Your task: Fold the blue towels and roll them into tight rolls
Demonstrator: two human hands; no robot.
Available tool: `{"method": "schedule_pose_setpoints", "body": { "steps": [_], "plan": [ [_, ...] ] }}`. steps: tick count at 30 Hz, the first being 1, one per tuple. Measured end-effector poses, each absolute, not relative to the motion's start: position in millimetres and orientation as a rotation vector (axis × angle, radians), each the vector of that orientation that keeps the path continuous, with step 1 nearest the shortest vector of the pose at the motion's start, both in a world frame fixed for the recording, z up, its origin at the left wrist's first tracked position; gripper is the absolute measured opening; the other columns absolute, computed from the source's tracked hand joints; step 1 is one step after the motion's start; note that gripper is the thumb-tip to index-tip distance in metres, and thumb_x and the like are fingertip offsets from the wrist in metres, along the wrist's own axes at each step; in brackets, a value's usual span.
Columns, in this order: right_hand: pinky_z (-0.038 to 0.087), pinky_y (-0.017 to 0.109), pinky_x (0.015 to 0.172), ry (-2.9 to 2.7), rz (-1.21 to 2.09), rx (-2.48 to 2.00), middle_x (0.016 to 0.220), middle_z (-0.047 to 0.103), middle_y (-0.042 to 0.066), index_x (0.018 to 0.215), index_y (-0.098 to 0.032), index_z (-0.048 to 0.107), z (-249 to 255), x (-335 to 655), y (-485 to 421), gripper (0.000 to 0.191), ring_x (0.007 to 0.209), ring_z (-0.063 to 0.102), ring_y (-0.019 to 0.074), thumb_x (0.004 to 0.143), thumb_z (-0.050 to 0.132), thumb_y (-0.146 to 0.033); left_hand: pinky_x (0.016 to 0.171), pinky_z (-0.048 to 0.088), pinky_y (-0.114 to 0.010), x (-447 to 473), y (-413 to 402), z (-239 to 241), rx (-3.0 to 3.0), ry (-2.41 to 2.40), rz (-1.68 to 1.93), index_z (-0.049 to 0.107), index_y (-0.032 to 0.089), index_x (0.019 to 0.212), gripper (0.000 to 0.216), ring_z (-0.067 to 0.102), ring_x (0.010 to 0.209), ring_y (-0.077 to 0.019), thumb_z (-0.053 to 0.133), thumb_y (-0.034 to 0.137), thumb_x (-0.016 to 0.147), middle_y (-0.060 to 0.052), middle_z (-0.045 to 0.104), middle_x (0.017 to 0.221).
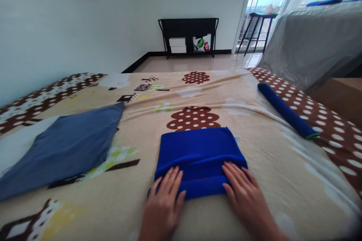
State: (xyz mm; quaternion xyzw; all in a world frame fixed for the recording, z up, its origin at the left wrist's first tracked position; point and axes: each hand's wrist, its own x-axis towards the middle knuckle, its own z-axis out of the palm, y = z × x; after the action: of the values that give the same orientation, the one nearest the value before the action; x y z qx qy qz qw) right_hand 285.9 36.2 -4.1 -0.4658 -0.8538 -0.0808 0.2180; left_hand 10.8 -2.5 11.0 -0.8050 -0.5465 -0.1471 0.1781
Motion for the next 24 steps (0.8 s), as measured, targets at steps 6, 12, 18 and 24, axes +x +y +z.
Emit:
{"method": "schedule_pose_setpoints", "body": {
  "steps": [6, 12, 18, 24],
  "plan": [
    [0.028, 0.046, 0.112, -2.370, -0.293, -1.383, 0.147, 0.049, 0.004, 0.147, -0.020, 0.042, -10.3, 354.1, 40.3, 0.050, 0.139, 0.042, 0.0247, 0.099, 0.044, -0.033, 0.115, 0.023, -0.046, -44.4, -19.3, 11.5, -2.202, -1.555, -0.487, 0.049, 0.021, 0.142, 0.051, 0.057, 0.126, -0.0244, 0.052, 0.021, 0.091, -0.008, 0.064, 0.135],
    [0.036, 0.040, 0.106, -2.351, -0.211, -1.168, 0.142, 0.055, 0.005, 0.146, -0.024, 0.044, 2.0, 361.6, 24.3, 0.055, 0.133, 0.049, 0.0237, 0.092, 0.051, -0.021, 0.102, 0.039, -0.036, -35.7, -39.0, 26.9, -2.221, -1.453, -0.643, 0.059, 0.022, 0.132, 0.049, 0.065, 0.111, -0.0204, 0.060, 0.010, 0.084, -0.006, 0.072, 0.120],
    [0.041, 0.038, 0.100, -2.340, -0.189, -1.193, 0.128, 0.065, 0.005, 0.136, -0.024, 0.056, -16.4, 361.7, 29.8, 0.048, 0.121, 0.058, 0.0215, 0.089, 0.051, -0.016, 0.097, 0.042, -0.036, -41.4, -34.9, 9.8, -2.256, -1.539, -0.648, 0.059, 0.019, 0.127, 0.046, 0.065, 0.109, -0.0219, 0.055, 0.007, 0.082, -0.008, 0.072, 0.116],
    [0.041, 0.039, 0.095, -2.231, -0.174, -1.257, 0.111, 0.070, 0.003, 0.114, -0.023, 0.064, -8.8, 347.1, 43.2, 0.032, 0.105, 0.062, 0.0211, 0.087, 0.050, -0.014, 0.091, 0.041, -0.037, -33.4, -14.4, 14.7, -2.177, -1.596, -0.730, 0.059, 0.021, 0.109, 0.031, 0.067, 0.092, -0.0206, 0.049, 0.007, 0.083, -0.004, 0.072, 0.096]
  ]
}}
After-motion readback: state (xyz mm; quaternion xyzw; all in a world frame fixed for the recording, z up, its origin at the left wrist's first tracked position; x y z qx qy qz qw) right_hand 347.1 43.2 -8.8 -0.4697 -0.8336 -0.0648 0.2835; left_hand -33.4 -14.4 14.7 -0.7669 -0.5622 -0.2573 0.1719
